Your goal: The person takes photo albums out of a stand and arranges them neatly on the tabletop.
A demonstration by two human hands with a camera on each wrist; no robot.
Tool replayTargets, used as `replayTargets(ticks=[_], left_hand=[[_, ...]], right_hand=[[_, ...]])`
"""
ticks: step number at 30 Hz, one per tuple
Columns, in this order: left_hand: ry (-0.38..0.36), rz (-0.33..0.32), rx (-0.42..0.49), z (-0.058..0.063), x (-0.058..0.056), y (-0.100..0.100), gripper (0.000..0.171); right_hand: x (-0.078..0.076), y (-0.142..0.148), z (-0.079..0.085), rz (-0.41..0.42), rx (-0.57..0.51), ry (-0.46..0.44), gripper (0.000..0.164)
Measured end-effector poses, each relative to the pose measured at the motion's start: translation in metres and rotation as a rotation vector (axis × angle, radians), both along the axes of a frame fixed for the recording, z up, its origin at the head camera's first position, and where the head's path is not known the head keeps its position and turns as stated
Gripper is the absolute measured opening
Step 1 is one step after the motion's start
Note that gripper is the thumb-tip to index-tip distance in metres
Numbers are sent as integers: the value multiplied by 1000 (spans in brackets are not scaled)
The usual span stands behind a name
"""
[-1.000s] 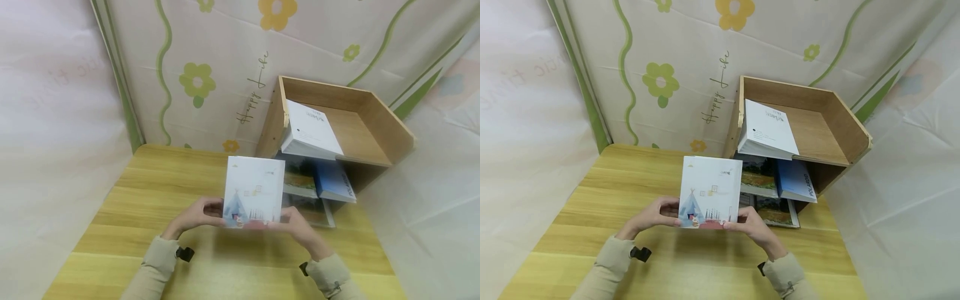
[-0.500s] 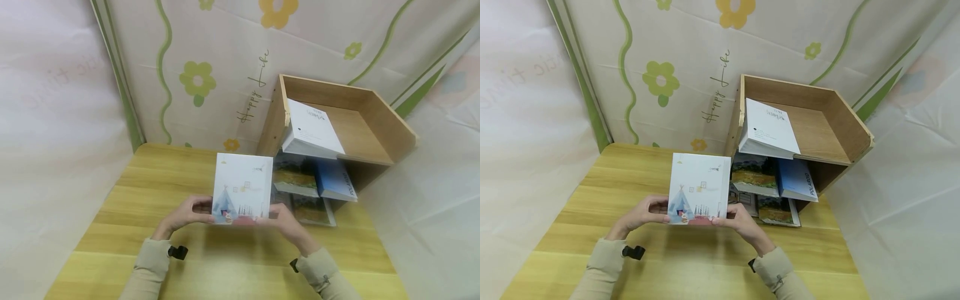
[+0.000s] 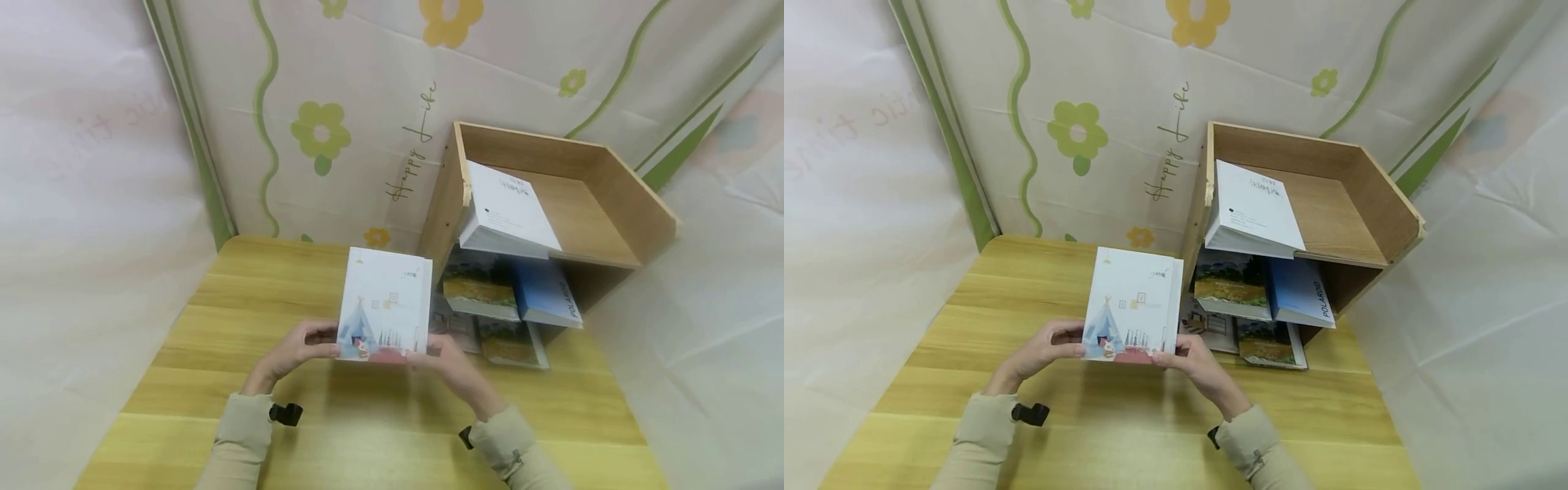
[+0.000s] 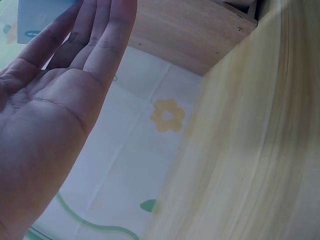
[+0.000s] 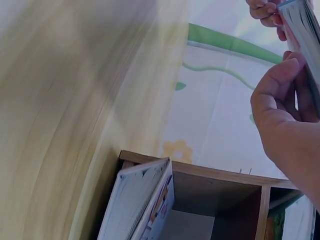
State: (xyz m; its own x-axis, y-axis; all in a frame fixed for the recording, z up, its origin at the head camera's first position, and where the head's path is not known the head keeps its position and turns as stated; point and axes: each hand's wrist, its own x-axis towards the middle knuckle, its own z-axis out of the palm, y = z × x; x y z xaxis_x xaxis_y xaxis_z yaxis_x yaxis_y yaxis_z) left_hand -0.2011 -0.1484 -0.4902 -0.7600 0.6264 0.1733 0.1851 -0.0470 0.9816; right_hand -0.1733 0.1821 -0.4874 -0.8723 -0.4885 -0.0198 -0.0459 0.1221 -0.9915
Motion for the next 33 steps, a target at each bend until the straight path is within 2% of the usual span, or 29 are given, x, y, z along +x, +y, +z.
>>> replayTargets(ticks=[4,7,13,20,27,30,33], left_hand=[[-5,39,-30,-4,1,-5,41],[-51,48,-10,-9,1,-8,42],[-121,90,-3,-16,0,-13,48],[-181,140,3,-21,-5,-13,54],[-190,161,64,-28,-8,-12,46],[-214,214,87,-29,-9,-11,47],[-239,316,69,-28,-8,-9,48]], right_hand=[[-2,-7,-3,-9,10,-43,20],[-4,-13,-4,-12,17,-68,24],[-13,-24,-10,-4,-77,-158,29],[-20,-40,-7,-96,-204,-314,28],[-23,-54,-10,-141,-227,-347,16],[-25,-59,-11,-164,-228,-354,11],[-26,-65,-12,-185,-226,-361,17]])
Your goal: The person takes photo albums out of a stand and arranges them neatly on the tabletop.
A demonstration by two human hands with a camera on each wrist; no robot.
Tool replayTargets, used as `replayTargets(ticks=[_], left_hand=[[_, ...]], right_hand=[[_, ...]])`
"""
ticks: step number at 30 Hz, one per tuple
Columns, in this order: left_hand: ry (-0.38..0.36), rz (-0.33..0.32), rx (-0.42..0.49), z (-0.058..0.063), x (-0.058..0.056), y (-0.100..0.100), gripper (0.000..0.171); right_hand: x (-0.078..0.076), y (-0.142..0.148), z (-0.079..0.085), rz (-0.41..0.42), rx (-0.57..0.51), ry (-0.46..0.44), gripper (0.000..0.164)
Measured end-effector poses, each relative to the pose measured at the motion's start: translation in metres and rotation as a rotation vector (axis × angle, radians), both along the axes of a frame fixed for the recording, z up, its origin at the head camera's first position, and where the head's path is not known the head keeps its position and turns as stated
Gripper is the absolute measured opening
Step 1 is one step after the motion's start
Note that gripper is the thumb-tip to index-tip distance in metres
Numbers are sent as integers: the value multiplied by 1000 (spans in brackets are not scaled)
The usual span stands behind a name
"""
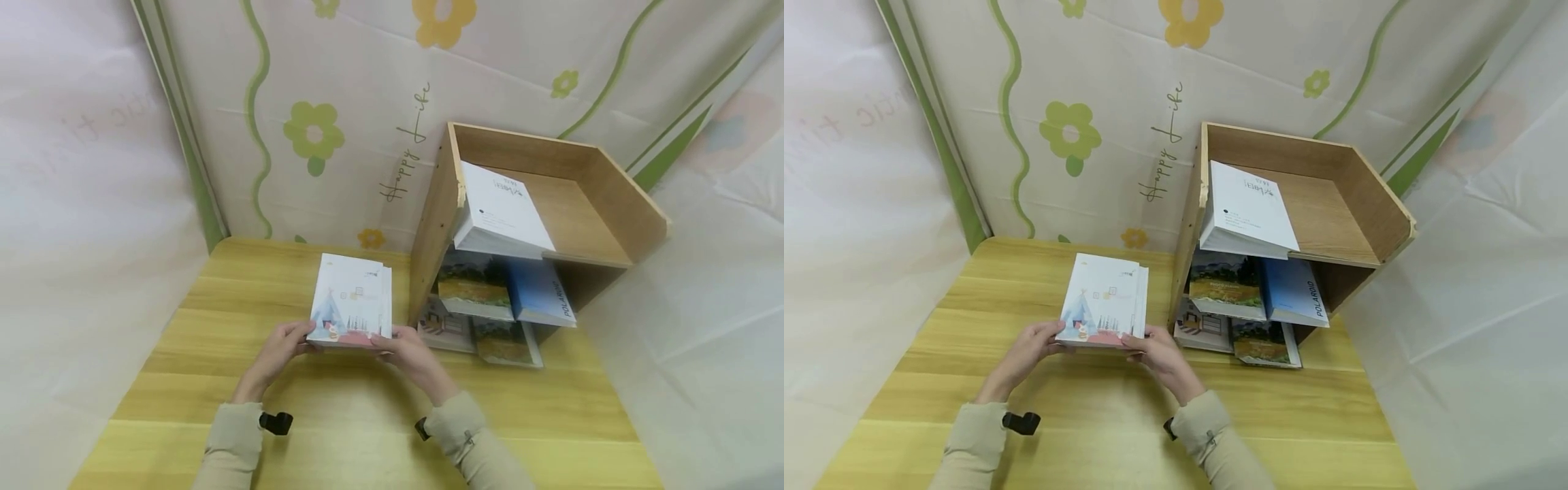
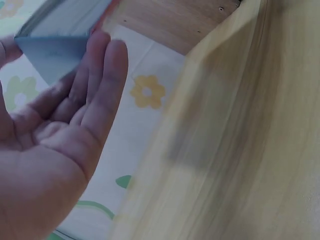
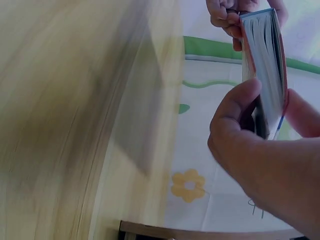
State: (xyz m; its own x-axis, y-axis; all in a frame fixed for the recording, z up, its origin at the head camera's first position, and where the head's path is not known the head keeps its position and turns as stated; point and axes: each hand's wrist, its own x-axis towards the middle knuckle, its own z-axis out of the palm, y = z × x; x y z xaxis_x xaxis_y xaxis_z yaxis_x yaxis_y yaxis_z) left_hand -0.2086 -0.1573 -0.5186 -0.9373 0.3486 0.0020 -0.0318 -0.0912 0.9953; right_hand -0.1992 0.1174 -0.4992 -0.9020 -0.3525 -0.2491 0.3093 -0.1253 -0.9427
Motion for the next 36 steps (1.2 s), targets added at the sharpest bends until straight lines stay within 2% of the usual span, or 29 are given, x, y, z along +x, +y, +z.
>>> replayTargets(ticks=[5,10,14,19,24,26,30,36], left_hand=[[-64,140,-146,3,1,-1,51],[-102,217,-204,2,2,-2,45],[-101,264,-262,2,1,-7,43],[-86,283,-329,2,-2,-15,49],[-94,297,-370,-3,-4,-24,54],[-96,315,-389,-4,-5,-28,55],[-85,332,-451,-6,-9,-36,57],[-74,340,-524,-8,-16,-43,55]], right_hand=[[-3,-14,0,-58,31,-12,27],[-9,-27,-3,-114,120,-18,27],[-16,-36,-5,-177,210,-12,29],[-23,-48,-5,-246,352,30,29],[-30,-56,-3,-200,478,51,22],[-34,-58,-4,-161,500,50,22],[-43,-61,-7,-130,476,15,34],[-51,-75,-9,-202,514,-32,42]])
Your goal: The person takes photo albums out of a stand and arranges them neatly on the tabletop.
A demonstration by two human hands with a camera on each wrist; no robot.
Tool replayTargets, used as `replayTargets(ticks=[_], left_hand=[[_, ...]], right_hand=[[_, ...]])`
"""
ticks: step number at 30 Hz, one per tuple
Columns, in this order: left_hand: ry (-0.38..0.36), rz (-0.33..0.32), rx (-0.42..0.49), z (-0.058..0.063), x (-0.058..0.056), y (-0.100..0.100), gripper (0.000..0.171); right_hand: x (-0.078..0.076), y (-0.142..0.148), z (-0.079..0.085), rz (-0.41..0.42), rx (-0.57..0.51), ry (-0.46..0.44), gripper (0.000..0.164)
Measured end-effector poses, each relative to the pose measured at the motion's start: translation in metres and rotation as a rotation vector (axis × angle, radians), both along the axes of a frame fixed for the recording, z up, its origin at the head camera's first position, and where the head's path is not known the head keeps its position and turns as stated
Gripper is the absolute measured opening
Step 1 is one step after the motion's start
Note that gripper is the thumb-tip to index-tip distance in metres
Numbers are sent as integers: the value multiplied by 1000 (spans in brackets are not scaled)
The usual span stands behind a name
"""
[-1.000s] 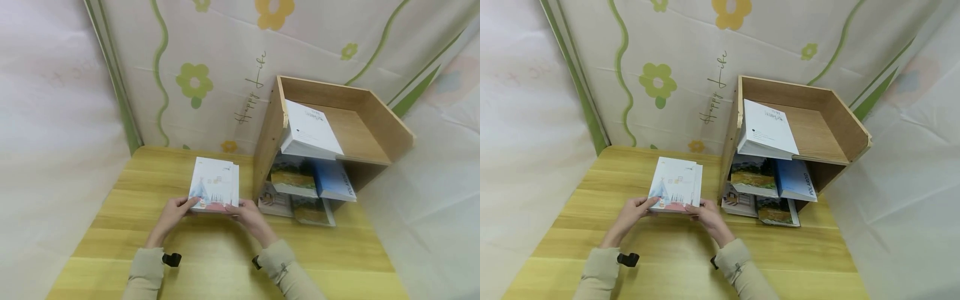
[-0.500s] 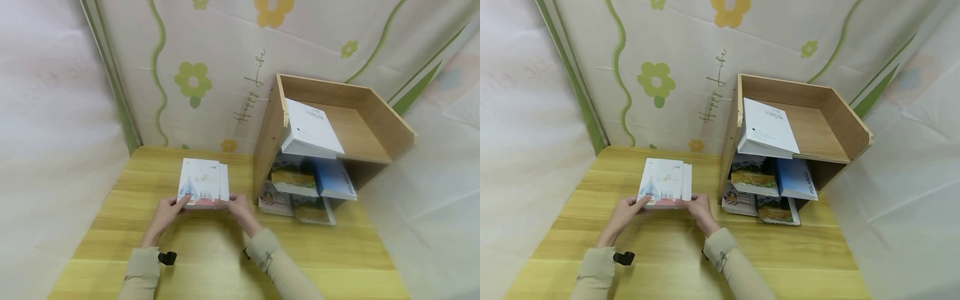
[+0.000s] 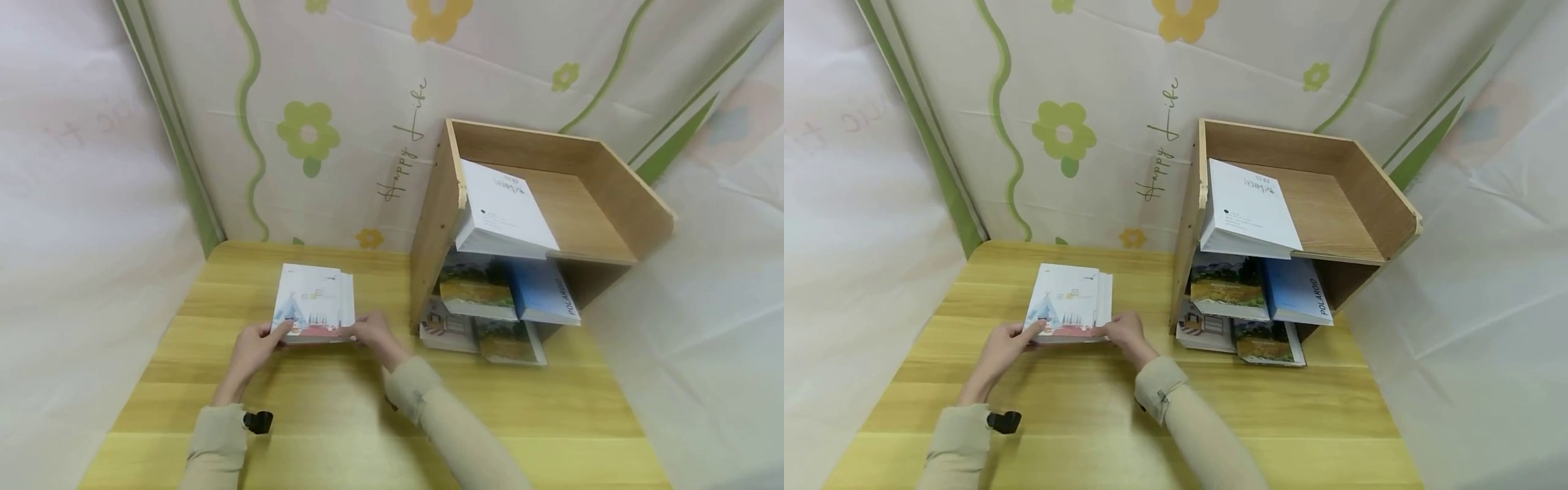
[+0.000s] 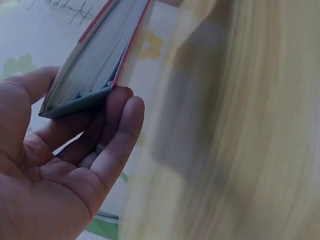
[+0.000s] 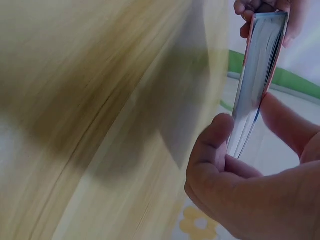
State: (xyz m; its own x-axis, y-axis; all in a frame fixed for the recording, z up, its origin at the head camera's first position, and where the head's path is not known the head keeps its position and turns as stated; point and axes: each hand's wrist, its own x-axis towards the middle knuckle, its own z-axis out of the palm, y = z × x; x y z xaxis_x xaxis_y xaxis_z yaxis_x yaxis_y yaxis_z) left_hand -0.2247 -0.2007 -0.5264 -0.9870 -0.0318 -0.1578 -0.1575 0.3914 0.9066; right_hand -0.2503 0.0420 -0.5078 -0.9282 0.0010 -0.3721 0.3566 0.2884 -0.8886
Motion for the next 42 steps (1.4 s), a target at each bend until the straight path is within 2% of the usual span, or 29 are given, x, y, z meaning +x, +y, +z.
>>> replayTargets(ticks=[4,11,14,19,26,31,35,38,42], left_hand=[[6,32,-43,-2,-2,-10,57],[1,93,-90,-1,-4,-23,60],[-19,132,-88,-1,-4,-27,63],[-11,176,-131,-3,-4,-34,64],[-15,211,-123,-4,-7,-36,63],[13,261,-142,-5,-9,-35,61],[42,281,-166,-6,-10,-34,51],[69,301,-172,-6,-11,-33,44],[94,350,-156,-2,-11,-33,43]], right_hand=[[-6,-15,-1,-34,52,3,45],[-11,-37,-5,-66,70,2,45],[-13,-46,-6,-74,83,-11,40],[-15,-57,-8,-92,65,-63,29],[-19,-65,-8,-147,15,-114,29],[-19,-71,-10,-140,45,-88,30],[-18,-75,-11,-131,72,-73,27],[-19,-79,-12,-158,37,-68,23],[-19,-84,-11,-208,-117,-62,23]])
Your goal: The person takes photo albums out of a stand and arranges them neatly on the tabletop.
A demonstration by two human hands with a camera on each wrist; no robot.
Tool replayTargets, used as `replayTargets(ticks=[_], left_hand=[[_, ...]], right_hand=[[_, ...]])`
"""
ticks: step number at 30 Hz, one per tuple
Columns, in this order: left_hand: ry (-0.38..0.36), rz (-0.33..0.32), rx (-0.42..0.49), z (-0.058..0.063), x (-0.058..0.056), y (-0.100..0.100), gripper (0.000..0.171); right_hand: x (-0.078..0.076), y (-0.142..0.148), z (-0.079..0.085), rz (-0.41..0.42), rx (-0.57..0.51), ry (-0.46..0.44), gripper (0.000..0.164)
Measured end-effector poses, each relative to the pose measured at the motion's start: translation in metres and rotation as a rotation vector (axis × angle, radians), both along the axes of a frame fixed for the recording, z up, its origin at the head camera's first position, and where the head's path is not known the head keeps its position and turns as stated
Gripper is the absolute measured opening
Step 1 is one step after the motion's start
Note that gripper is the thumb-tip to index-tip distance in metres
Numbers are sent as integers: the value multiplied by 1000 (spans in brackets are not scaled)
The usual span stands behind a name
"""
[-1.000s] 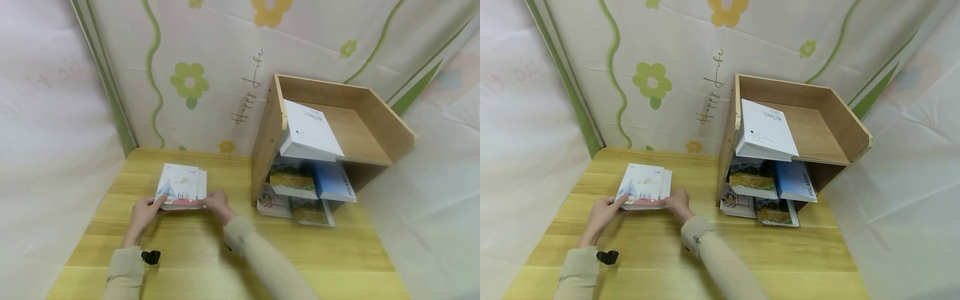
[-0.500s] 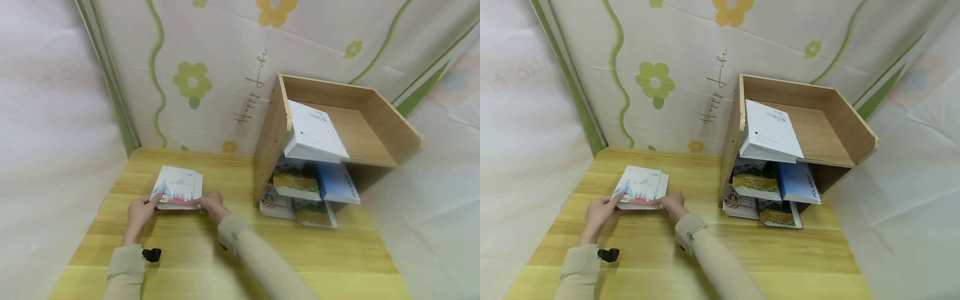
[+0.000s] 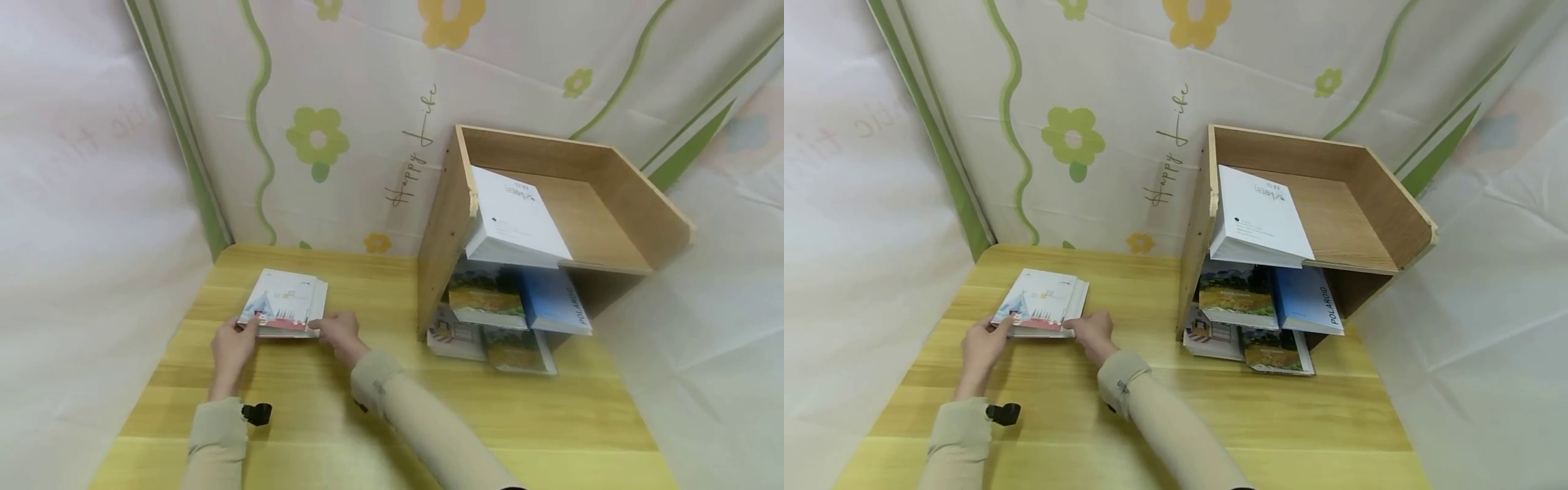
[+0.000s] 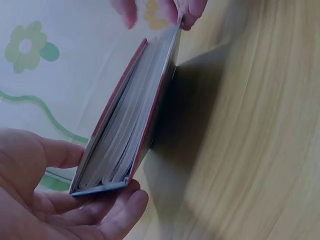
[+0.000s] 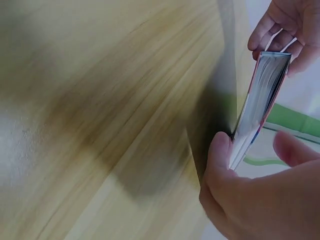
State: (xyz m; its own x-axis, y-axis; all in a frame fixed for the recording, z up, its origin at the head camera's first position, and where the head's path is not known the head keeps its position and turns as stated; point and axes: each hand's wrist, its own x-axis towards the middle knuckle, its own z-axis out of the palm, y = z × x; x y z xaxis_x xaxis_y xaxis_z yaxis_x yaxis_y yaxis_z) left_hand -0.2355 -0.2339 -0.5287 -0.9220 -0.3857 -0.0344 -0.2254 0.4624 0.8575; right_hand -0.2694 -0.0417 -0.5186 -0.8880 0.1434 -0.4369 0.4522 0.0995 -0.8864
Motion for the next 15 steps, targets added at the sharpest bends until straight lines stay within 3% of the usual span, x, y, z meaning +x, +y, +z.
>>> replayTargets(ticks=[5,11,15], left_hand=[[-40,44,57,0,0,-1,46],[-54,80,103,0,-6,-5,45],[-74,96,129,0,-6,-8,41]], right_hand=[[-2,0,-3,1,-194,7,27],[-7,8,-10,84,-496,25,39],[-10,13,-15,132,-649,-15,50]])
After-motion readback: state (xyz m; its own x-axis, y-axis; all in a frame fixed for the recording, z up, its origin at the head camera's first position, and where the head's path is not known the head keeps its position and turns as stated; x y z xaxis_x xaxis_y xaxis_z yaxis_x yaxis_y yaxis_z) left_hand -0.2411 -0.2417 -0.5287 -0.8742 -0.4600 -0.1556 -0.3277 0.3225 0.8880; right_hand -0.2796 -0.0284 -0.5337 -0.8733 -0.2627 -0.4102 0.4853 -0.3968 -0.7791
